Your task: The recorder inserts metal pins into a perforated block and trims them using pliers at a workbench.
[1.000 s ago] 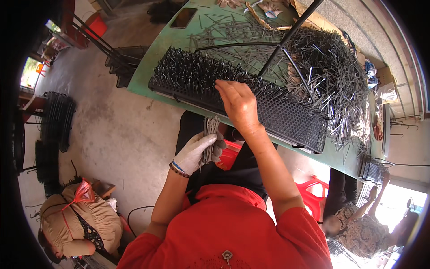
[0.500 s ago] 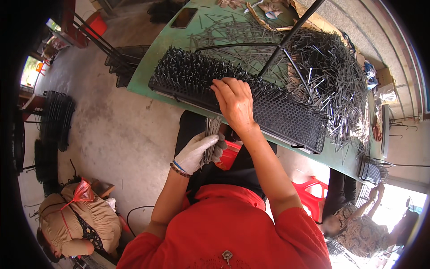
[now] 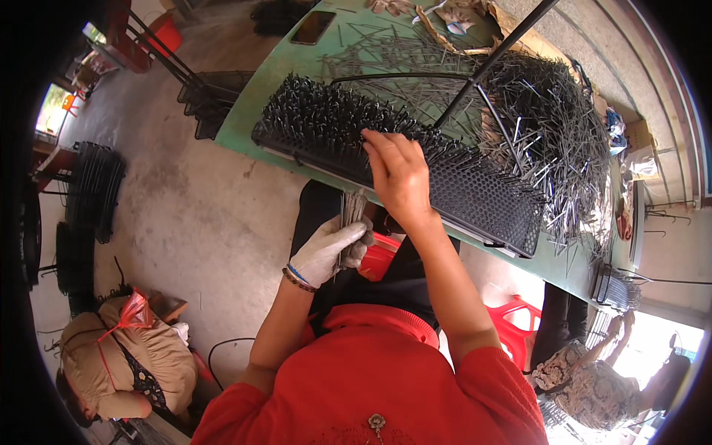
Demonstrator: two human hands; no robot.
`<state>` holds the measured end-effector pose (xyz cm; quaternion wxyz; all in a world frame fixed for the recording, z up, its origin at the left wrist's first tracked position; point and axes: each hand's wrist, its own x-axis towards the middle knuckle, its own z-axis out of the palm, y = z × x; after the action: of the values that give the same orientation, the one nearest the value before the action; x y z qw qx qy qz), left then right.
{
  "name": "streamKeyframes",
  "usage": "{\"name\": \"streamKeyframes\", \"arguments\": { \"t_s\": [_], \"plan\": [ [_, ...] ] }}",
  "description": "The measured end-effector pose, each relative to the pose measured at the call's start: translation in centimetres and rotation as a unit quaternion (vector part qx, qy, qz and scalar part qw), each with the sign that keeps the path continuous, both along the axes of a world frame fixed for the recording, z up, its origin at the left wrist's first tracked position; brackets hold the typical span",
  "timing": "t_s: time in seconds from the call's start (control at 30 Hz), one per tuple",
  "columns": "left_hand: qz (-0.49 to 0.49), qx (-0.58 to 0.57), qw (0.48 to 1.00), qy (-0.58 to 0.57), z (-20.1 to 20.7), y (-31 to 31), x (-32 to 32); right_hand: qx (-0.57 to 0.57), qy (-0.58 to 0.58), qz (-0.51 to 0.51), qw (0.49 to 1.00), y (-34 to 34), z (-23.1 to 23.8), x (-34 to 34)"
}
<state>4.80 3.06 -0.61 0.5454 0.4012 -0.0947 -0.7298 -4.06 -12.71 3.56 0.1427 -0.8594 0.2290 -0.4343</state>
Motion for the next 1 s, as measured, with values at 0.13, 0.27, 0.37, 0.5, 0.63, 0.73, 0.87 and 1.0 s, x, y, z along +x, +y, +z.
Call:
{"name": "streamKeyframes", "arguments": {
  "t_s": [0.13, 0.27, 0.37, 0.5, 0.63, 0.73, 0.87, 1.0],
  "plan": [
    [0.026, -0.023, 0.999, 0.009, 1.0, 0.0, -0.1, 0.232, -0.030, -0.011, 0.972, 1.4, 0.6, -2.4],
    [0.033, -0.047, 0.998, 0.011, 1.5, -0.5, -0.5, 0.298, -0.012, -0.009, 0.954, 2.0, 0.7, -3.6],
    [0.012, -0.045, 0.999, 0.018, 1.3, -0.9, -0.9, 0.206, 0.011, 0.005, 0.978, 1.5, 0.6, -3.0],
    [0.005, -0.040, 0.999, 0.010, 1.4, -1.1, -1.4, 0.083, 0.048, 0.018, 0.995, 0.6, -0.4, -2.4],
    [0.007, -0.027, 1.000, 0.010, 1.5, -1.0, -1.2, 0.126, 0.034, 0.052, 0.990, 0.6, -0.7, -2.9],
    [0.013, -0.023, 1.000, 0.009, 1.6, -1.1, -1.3, 0.145, 0.020, 0.064, 0.987, 0.7, -0.9, -2.6],
    [0.017, -0.020, 1.000, 0.007, 1.4, -1.4, -1.7, 0.144, 0.016, 0.053, 0.988, 0.4, -1.2, -3.1],
    [0.014, -0.023, 1.000, -0.011, 1.8, -1.4, -1.7, 0.321, 0.020, 0.047, 0.946, 0.9, 1.4, -4.7]
  ]
}}
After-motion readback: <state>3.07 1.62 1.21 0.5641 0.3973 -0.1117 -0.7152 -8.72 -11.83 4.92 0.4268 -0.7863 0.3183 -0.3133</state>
